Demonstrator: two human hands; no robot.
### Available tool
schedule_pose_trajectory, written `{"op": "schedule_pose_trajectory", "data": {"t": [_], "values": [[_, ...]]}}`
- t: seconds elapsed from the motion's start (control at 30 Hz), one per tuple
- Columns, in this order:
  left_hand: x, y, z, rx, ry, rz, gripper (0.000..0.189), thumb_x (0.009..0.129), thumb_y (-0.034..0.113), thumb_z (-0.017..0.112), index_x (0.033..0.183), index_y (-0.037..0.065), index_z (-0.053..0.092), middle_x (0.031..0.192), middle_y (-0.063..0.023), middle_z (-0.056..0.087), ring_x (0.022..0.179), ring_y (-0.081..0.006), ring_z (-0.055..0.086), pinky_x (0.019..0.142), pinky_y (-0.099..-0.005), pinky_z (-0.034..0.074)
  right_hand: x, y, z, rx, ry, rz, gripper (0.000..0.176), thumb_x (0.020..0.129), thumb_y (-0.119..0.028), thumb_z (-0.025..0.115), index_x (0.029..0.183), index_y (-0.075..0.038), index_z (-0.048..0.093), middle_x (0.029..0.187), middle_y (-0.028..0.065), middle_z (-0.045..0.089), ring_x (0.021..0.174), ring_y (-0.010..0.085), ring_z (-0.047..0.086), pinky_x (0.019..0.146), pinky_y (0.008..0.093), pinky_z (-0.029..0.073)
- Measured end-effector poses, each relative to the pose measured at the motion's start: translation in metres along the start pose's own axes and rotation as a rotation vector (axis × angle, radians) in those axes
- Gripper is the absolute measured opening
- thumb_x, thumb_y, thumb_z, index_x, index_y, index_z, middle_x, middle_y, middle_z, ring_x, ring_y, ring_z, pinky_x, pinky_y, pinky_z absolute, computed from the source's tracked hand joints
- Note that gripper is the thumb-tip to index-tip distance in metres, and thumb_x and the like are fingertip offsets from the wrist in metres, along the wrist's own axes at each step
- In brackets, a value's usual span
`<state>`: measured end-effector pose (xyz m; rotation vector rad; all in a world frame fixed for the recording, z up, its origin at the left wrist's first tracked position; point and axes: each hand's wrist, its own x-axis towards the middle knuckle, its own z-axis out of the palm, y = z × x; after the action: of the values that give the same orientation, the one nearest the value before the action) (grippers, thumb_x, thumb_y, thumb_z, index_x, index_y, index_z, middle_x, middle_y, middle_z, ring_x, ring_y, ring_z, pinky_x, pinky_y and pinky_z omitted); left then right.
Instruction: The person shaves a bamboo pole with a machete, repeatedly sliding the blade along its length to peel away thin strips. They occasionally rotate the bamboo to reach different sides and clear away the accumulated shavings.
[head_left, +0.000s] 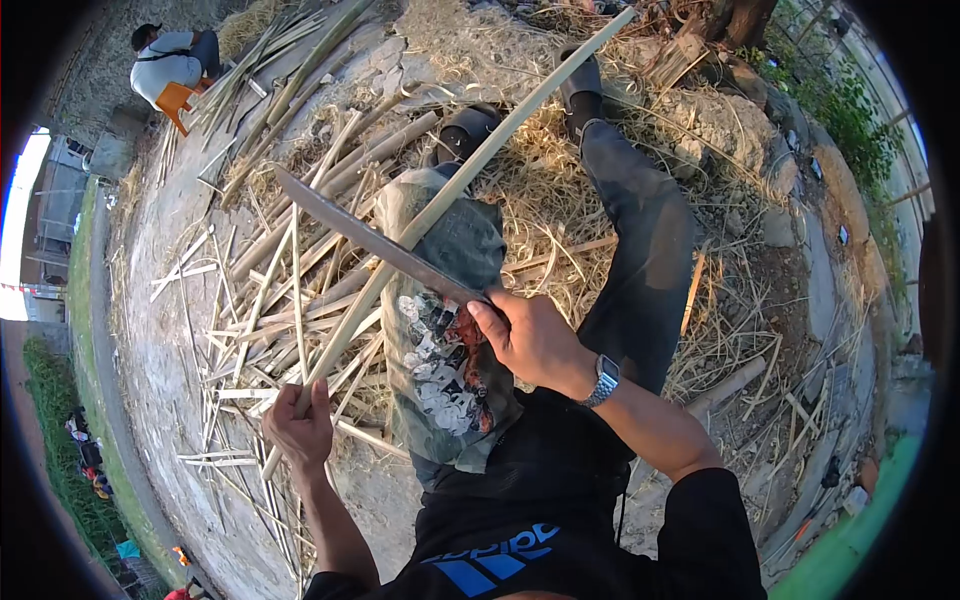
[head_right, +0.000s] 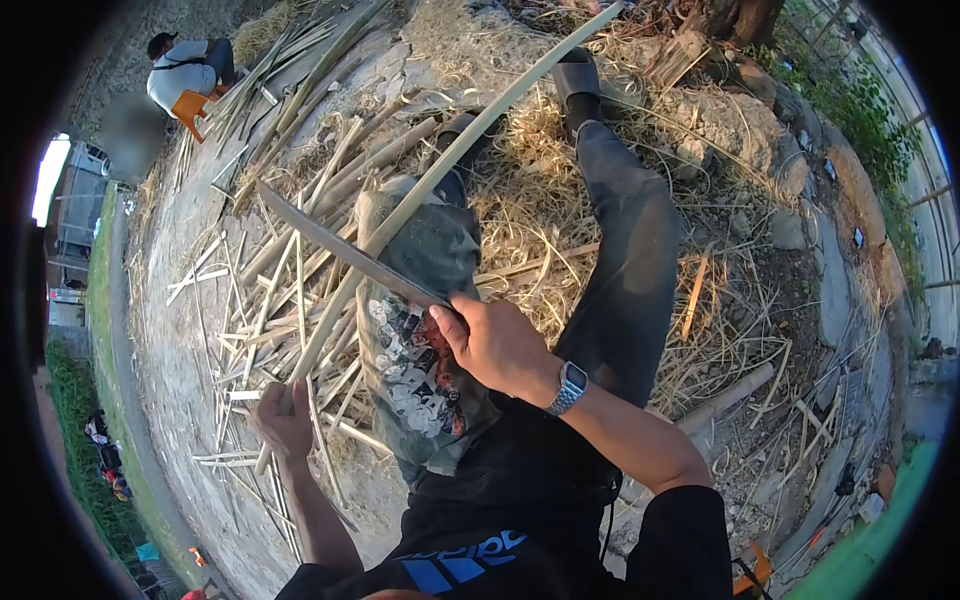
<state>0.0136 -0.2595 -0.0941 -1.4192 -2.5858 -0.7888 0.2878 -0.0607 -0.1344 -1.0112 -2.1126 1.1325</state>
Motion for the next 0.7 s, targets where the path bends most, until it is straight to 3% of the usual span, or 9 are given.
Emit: {"op": "schedule_pose_trajectory", "data": {"t": [0.1,0.2,0.27,0.4,0.47,0.6,0.7], "values": [[-0.011,-0.010,0.008,0.009,-0.042,-0.032,0.045,0.093,0.036,0.078,0.067,0.005,0.058,0.050,-0.0030,0.054,0.044,-0.0149,0.047,0.048,-0.0324,0.037,0.013,0.014,-0.016,-0.045,0.075,0.012,0.039,0.106,-0.038,0.056,0.090,-0.003,0.064,0.054,0.0188,0.055,0.052,0.0406,0.060,0.048,0.0480,0.044],[-0.015,-0.002,0.014,-0.110,0.028,-0.077,0.046,0.092,0.036,0.079,0.067,0.005,0.057,0.049,-0.0029,0.050,0.044,-0.0168,0.044,0.048,-0.0337,0.035,0.035,0.016,-0.029,0.005,0.241,0.073,0.039,0.109,-0.033,0.054,0.087,-0.001,0.061,0.057,0.0181,0.056,0.050,0.0372,0.059,0.047,0.0444,0.043],[-0.009,0.004,0.014,-0.026,0.037,-0.016,0.044,0.092,0.033,0.079,0.067,0.004,0.056,0.049,-0.0042,0.049,0.044,-0.0183,0.044,0.048,-0.0341,0.036,0.031,0.008,-0.023,0.027,0.212,0.088,0.038,0.108,-0.030,0.055,0.086,0.000,0.060,0.056,0.0178,0.055,0.048,0.0370,0.058,0.047,0.0440,0.042],[-0.006,0.005,0.016,-0.025,0.025,0.018,0.044,0.093,0.032,0.079,0.068,0.004,0.056,0.050,-0.0054,0.048,0.044,-0.0194,0.042,0.048,-0.0347,0.036,0.001,-0.006,0.006,0.042,-0.037,0.023,0.039,0.105,-0.038,0.058,0.089,-0.003,0.064,0.061,0.0221,0.061,0.057,0.0422,0.063,0.054,0.0517,0.048],[-0.006,0.002,0.017,-0.041,0.017,0.012,0.044,0.093,0.031,0.079,0.068,0.003,0.056,0.050,-0.0055,0.046,0.044,-0.0191,0.041,0.048,-0.0347,0.035,0.010,-0.008,-0.010,-0.061,-0.046,0.022,0.039,0.104,-0.039,0.059,0.088,-0.003,0.064,0.059,0.0215,0.060,0.056,0.0417,0.063,0.053,0.0513,0.048],[-0.011,0.002,0.010,-0.099,-0.112,-0.104,0.049,0.094,0.033,0.079,0.067,0.002,0.052,0.051,-0.0047,0.040,0.048,-0.0147,0.035,0.047,-0.0349,0.030,0.045,0.020,-0.028,-0.022,0.234,0.075,0.042,0.108,-0.036,0.054,0.085,-0.002,0.060,0.054,0.0177,0.054,0.046,0.0367,0.056,0.046,0.0440,0.042],[-0.005,0.021,0.005,-0.039,-0.123,-0.120,0.053,0.095,0.035,0.077,0.065,0.004,0.046,0.051,-0.0041,0.039,0.050,-0.0145,0.032,0.048,-0.0338,0.029,0.037,0.008,-0.018,0.100,0.160,0.157,0.041,0.109,-0.034,0.054,0.085,-0.001,0.059,0.054,0.0178,0.054,0.045,0.0348,0.056,0.046,0.0426,0.042]]}}
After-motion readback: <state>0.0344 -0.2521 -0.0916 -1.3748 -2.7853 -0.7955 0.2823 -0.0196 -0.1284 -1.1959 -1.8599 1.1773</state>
